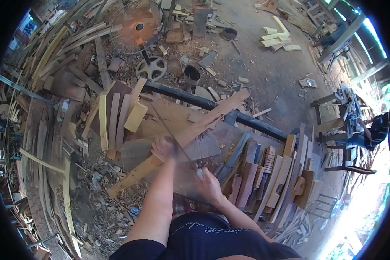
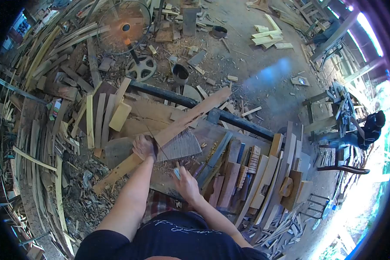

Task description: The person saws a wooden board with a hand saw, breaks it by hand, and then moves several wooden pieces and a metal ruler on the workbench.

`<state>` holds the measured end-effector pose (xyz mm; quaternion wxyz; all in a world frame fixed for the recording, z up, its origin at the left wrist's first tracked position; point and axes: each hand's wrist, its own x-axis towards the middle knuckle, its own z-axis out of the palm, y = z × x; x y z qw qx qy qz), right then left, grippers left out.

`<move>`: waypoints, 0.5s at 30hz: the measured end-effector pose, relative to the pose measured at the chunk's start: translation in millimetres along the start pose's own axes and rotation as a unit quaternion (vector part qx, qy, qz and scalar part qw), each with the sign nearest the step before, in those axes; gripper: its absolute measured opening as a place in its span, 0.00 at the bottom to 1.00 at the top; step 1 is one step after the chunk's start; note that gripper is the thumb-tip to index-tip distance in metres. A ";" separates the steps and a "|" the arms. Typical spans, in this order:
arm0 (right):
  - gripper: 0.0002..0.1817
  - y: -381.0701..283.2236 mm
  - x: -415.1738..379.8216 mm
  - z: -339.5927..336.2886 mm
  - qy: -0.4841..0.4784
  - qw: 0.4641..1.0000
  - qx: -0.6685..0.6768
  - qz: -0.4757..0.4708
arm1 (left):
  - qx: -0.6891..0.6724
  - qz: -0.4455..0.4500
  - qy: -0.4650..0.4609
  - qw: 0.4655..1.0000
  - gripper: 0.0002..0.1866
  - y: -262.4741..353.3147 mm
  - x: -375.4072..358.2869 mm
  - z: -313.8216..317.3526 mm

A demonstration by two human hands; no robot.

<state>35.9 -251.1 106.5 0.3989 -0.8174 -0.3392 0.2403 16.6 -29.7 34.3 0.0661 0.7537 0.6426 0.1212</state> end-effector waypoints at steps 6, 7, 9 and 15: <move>0.13 16.8 -90.0 -50.2 -0.055 0.994 -0.028 0.091 | 0.029 -0.007 -0.037 0.999 0.11 -0.5 3.5 1.2; 0.13 20.1 -81.2 -42.1 -0.052 0.994 -0.028 0.089 | 0.028 -0.006 -0.035 0.999 0.11 -2.0 2.0 2.1; 0.13 27.8 -44.5 -13.6 -0.023 0.999 0.024 0.028 | 0.037 0.020 0.016 0.999 0.09 -1.9 0.3 2.7; 0.14 10.3 -26.5 -9.8 0.017 1.000 0.013 0.004 | 0.016 0.013 0.015 1.000 0.09 -3.3 0.8 4.9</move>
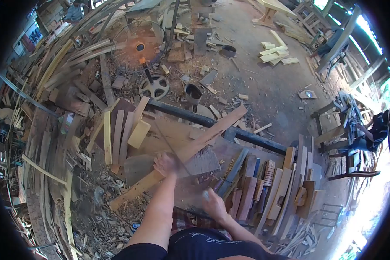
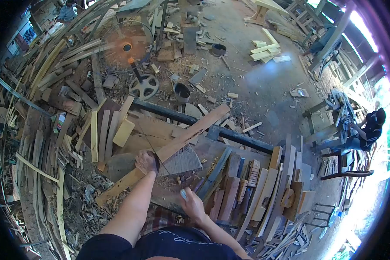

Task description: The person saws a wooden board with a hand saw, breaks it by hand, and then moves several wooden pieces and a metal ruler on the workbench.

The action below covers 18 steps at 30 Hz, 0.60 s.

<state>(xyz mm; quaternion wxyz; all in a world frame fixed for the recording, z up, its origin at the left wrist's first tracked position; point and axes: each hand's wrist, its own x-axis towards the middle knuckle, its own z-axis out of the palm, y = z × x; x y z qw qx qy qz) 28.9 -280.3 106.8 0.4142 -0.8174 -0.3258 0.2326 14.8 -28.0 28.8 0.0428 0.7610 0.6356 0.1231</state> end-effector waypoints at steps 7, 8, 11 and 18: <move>0.14 8.1 -54.1 -34.3 -0.052 0.995 -0.024 0.077 | 0.017 -0.005 -0.025 1.000 0.10 5.4 0.2 -8.0; 0.15 11.8 -41.9 -23.9 -0.049 0.996 -0.022 0.078 | 0.015 -0.007 -0.020 1.000 0.10 2.3 0.0 -1.4; 0.16 28.2 -16.9 8.6 -0.014 0.999 -0.034 0.002 | 0.014 -0.009 -0.017 1.000 0.10 -0.5 4.0 1.4; 0.16 4.9 -80.4 -45.6 -0.033 0.994 -0.028 0.099 | 0.017 -0.021 -0.036 0.999 0.09 9.0 1.3 -18.0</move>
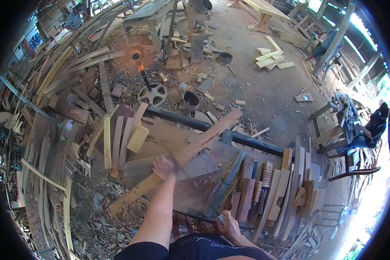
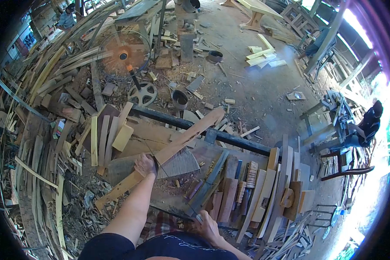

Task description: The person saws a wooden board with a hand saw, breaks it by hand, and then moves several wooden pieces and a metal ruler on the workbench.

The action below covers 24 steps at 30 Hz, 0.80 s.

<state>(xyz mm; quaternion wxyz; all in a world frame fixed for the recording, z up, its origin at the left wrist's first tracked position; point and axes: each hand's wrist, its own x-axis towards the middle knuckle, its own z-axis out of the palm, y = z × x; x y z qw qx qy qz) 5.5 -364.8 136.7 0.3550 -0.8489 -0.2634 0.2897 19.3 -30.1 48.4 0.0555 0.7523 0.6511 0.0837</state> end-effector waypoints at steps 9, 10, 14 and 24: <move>0.12 -17.0 91.5 54.3 0.040 0.991 0.009 -0.126 | -0.007 0.045 0.089 0.995 0.10 -17.0 2.2 36.4; 0.12 -15.8 71.5 46.4 0.029 0.993 0.005 -0.114 | 0.000 0.041 0.075 0.996 0.10 -14.5 -1.3 29.4; 0.13 14.1 10.6 10.5 0.005 0.999 -0.003 -0.054 | -0.019 0.010 0.070 0.997 0.08 -6.2 7.1 24.6; 0.14 -15.3 97.9 54.8 0.022 0.993 -0.024 -0.111 | 0.000 0.016 0.074 0.997 0.09 -13.6 10.8 39.4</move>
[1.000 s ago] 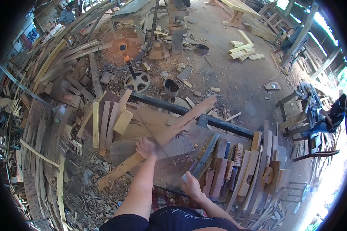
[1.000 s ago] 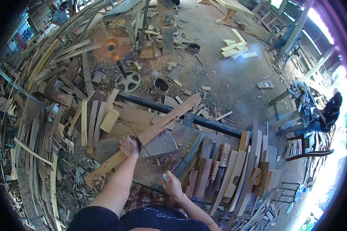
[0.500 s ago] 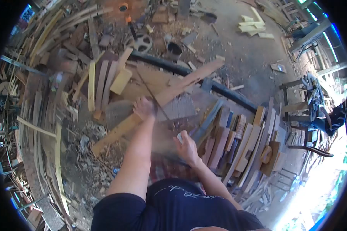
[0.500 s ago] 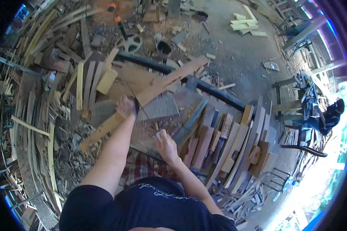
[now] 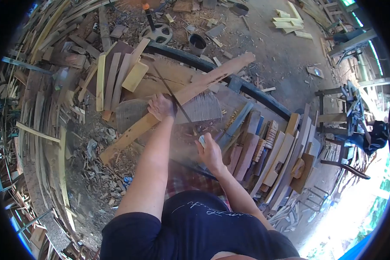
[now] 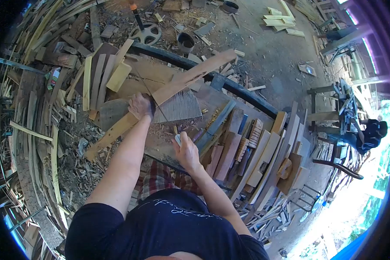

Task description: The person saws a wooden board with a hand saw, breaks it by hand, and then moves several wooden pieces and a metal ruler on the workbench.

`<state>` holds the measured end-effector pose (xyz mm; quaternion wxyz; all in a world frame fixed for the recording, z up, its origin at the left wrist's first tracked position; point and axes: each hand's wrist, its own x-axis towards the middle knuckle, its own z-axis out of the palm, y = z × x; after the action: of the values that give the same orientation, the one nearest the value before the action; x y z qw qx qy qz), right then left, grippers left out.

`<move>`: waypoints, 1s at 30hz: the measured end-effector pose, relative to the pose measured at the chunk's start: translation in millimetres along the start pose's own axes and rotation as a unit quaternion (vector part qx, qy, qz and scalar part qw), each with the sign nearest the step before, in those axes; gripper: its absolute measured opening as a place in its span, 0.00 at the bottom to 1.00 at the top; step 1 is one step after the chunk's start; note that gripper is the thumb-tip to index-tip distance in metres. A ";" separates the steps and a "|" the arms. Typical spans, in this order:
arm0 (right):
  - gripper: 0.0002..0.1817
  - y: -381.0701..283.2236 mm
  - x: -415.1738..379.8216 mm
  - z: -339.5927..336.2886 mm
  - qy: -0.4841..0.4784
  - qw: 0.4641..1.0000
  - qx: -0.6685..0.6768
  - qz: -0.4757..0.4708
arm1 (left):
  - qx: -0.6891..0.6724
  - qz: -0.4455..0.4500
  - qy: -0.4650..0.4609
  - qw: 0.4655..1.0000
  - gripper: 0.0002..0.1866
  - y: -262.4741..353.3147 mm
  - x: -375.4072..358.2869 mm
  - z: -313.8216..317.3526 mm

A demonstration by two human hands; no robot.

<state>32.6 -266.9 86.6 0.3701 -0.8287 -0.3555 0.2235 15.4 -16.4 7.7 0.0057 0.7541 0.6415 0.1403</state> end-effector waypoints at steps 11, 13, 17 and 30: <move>0.15 -14.2 23.3 5.6 -0.010 1.000 -0.015 0.006 | 0.012 -0.017 -0.029 0.999 0.08 1.4 6.0 -5.0; 0.15 -8.8 30.2 4.5 0.001 1.000 0.002 -0.012 | 0.019 -0.032 -0.034 0.999 0.09 4.7 13.8 -4.2; 0.15 -19.2 -16.2 -30.9 0.005 1.000 -0.025 -0.019 | 0.007 -0.031 -0.053 0.998 0.11 8.7 16.7 -17.6; 0.15 -18.1 77.7 32.3 0.047 0.994 -0.008 -0.093 | -0.055 -0.027 -0.041 0.997 0.10 6.3 8.5 -24.8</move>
<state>54.7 -185.0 72.0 0.3994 -0.8043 -0.4151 0.1458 17.2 -13.6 34.4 0.0777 0.7401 0.6523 0.1440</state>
